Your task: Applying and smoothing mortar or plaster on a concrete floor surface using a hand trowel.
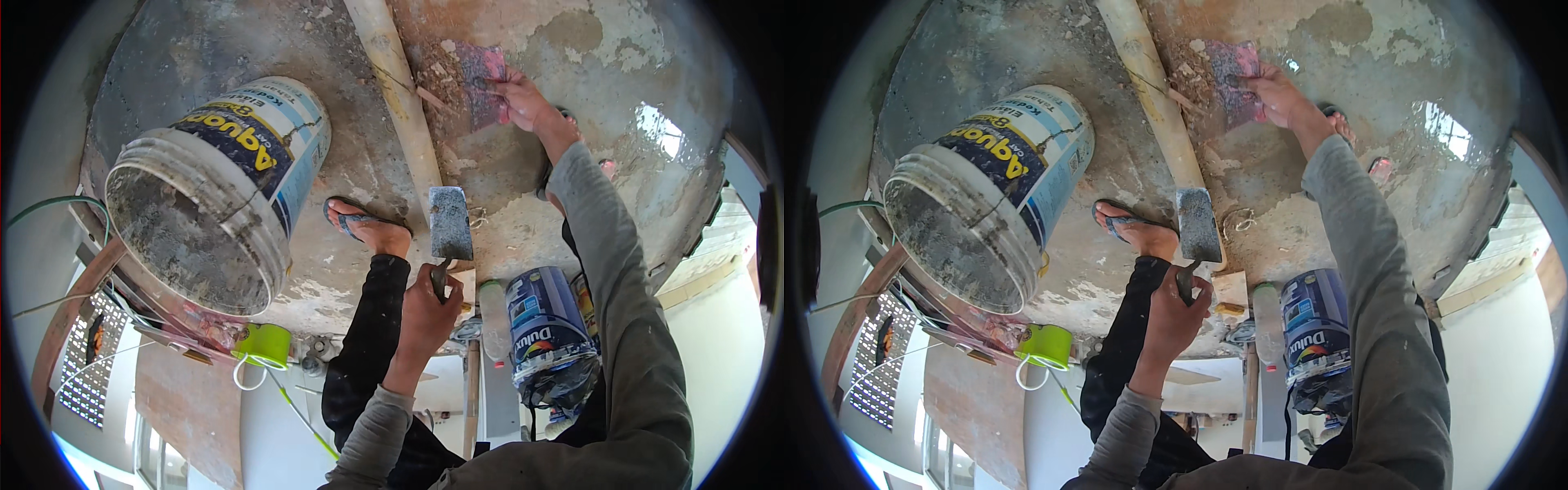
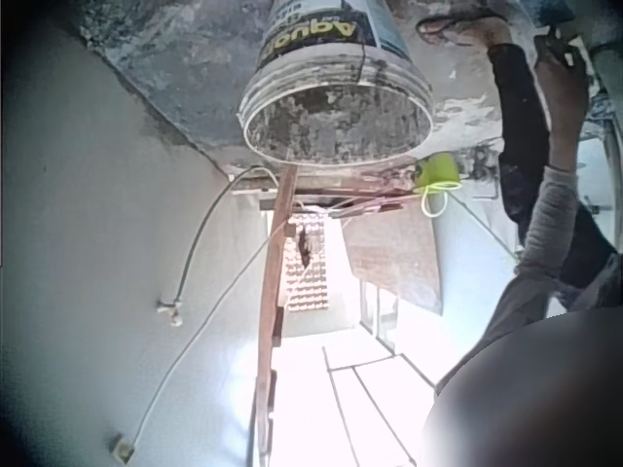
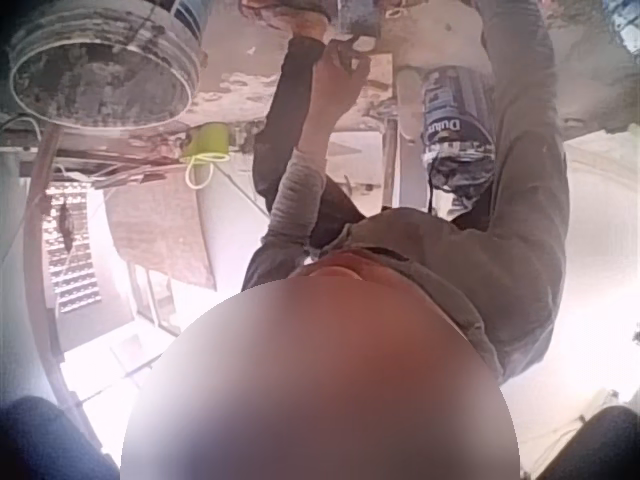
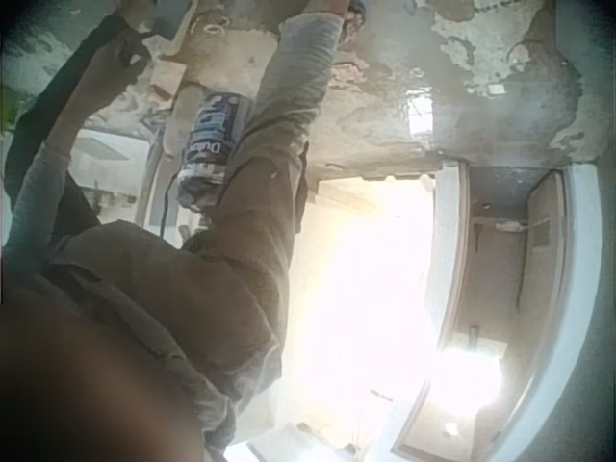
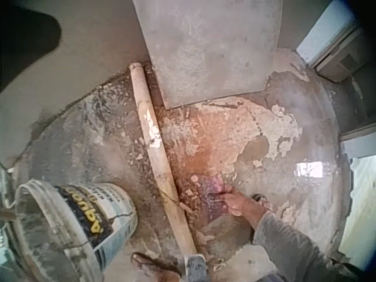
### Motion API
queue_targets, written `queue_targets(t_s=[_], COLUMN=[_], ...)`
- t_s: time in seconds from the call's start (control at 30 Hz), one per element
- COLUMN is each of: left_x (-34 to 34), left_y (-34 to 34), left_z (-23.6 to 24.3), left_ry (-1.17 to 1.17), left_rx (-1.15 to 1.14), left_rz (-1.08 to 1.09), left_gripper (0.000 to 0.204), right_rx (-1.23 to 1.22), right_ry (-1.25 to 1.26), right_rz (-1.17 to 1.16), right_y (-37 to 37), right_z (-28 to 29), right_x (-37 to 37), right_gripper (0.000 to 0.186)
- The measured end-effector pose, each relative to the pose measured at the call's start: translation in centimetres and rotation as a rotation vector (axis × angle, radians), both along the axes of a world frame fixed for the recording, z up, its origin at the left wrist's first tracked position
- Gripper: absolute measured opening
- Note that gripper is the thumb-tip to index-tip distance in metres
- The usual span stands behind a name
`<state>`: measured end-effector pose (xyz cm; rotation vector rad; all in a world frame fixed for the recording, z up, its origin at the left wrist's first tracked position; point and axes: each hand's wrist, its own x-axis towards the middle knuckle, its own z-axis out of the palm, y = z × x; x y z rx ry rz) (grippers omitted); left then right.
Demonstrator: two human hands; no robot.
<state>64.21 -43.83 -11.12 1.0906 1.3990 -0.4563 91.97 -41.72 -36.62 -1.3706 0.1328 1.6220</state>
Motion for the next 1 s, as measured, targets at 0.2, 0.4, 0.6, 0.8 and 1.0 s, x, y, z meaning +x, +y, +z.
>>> queue_targets(t_s=[0.2, 0.4, 0.6, 0.8, 1.0], left_x=[-1.2, -1.0, -1.2, -0.7, 0.8], left_y=[-0.9, -2.1, -4.2, -1.4, -1.5], left_z=[1.6, 2.0, -0.4, 2.0, 0.5], left_ry=[-0.051, -0.048, 0.062, -0.024, -0.04], left_rx=[0.007, -0.019, 0.004, -0.12, -0.125], left_rz=[-0.009, -0.018, -0.145, 0.036, 0.012], left_gripper=[0.023, 0.023, 0.028, 0.026, 0.026], right_rx=[0.204, 0.605, 0.755, 0.497, 0.371], right_ry=[-0.04, -0.646, -1.167, -1.281, -1.675], right_rz=[-0.033, 0.37, 0.39, 0.293, 0.779], right_y=[7.5, 17.4, 19.4, 13.9, 16.5], right_z=[20.9, 38.9, 39.7, 31.9, 10.7], right_x=[-4.3, -17.5, -21.4, -4.6, 6.7], right_gripper=[0.026, 0.041, 0.039, 0.033, 0.027])
